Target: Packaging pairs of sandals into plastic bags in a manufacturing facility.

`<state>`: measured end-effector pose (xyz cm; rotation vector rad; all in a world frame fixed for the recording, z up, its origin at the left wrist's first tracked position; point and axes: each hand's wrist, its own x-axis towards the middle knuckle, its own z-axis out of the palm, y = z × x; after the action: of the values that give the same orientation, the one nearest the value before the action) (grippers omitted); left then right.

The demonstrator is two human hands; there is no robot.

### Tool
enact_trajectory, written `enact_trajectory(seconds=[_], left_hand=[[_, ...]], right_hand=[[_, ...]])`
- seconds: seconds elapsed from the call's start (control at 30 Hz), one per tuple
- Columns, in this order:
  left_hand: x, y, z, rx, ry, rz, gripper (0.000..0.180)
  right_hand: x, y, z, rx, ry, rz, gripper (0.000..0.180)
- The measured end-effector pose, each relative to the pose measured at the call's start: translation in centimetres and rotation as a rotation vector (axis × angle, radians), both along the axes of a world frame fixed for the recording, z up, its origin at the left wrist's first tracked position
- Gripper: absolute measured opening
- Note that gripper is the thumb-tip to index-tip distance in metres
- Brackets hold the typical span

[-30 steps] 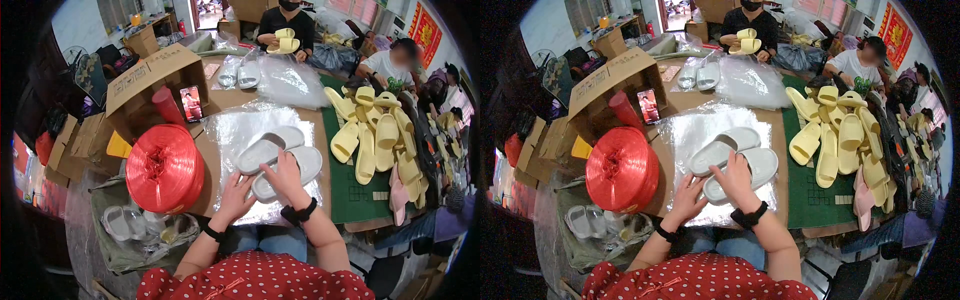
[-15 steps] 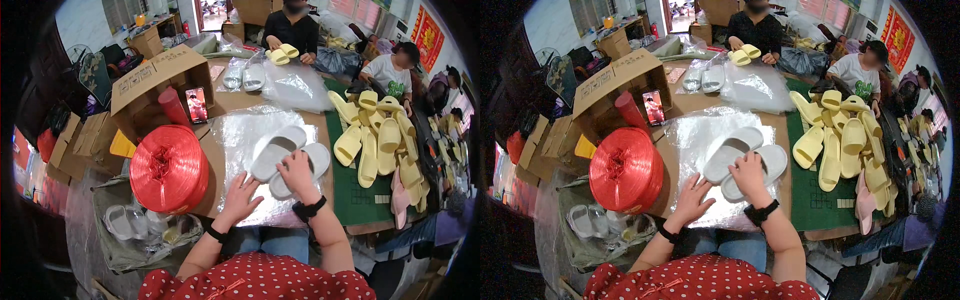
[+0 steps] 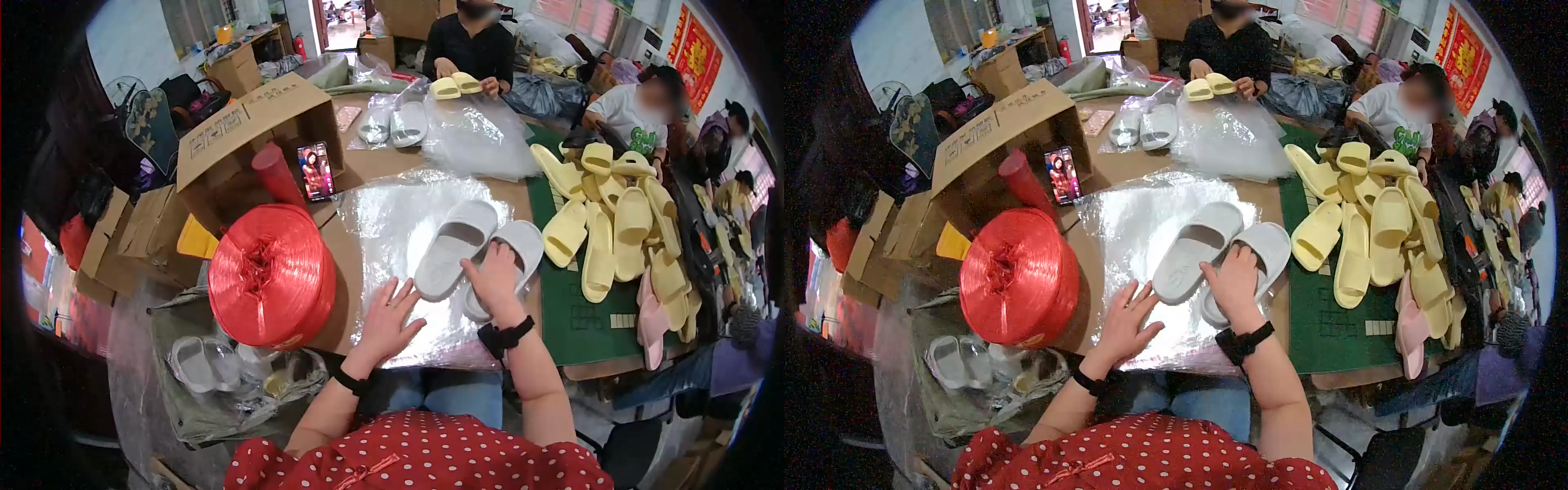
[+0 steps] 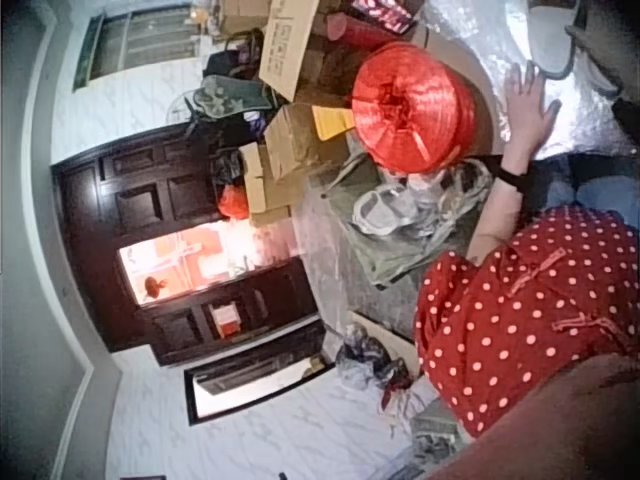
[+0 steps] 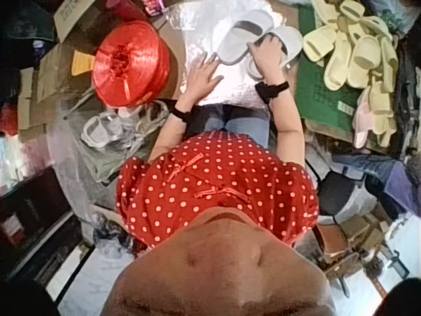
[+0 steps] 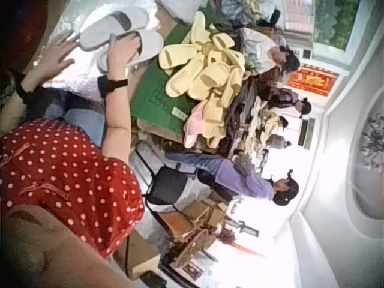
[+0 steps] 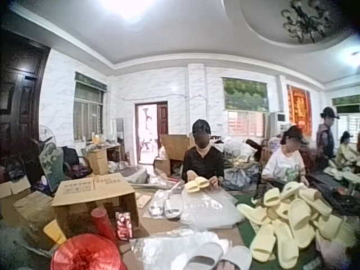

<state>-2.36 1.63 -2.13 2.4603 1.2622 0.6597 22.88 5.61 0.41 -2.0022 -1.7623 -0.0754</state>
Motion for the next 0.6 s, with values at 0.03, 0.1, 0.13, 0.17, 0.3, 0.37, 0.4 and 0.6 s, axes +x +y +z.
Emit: enact_trajectory(seconds=[0.03,0.1,0.13,0.17,0.3,0.37,0.4,0.6], left_hand=[[0.1,0.0,0.0,0.003,0.003,0.001,0.058],[0.2,-0.1,0.0,0.028,0.035,-0.002,0.058],[0.1,-0.1,0.1,0.026,0.037,0.001,0.058],[0.0,-0.2,0.1,0.026,0.038,0.004,0.058],[-0.2,-0.1,-0.3,0.057,0.028,-0.012,0.059],[-0.3,0.0,-0.1,0.062,0.037,-0.020,0.059],[-0.2,0.0,0.3,0.059,0.027,-0.022,0.058],[0.0,0.0,0.6,0.047,0.035,-0.040,0.057]], right_hand=[[-0.1,0.3,-0.5,0.003,0.003,0.001,0.068],[-0.7,0.4,-0.8,0.012,0.153,0.027,0.062],[-0.9,0.3,-0.4,-0.094,0.220,0.029,0.059],[-1.4,-0.1,-0.1,-0.095,0.221,0.032,0.059],[-2.4,-1.4,0.0,-0.022,0.247,0.102,0.056],[-2.3,-0.6,0.7,-0.162,0.285,0.031,0.062],[-2.4,-0.1,0.8,-0.092,0.241,-0.010,0.063],[-0.6,2.3,-0.6,-0.152,0.213,-0.016,0.053]])
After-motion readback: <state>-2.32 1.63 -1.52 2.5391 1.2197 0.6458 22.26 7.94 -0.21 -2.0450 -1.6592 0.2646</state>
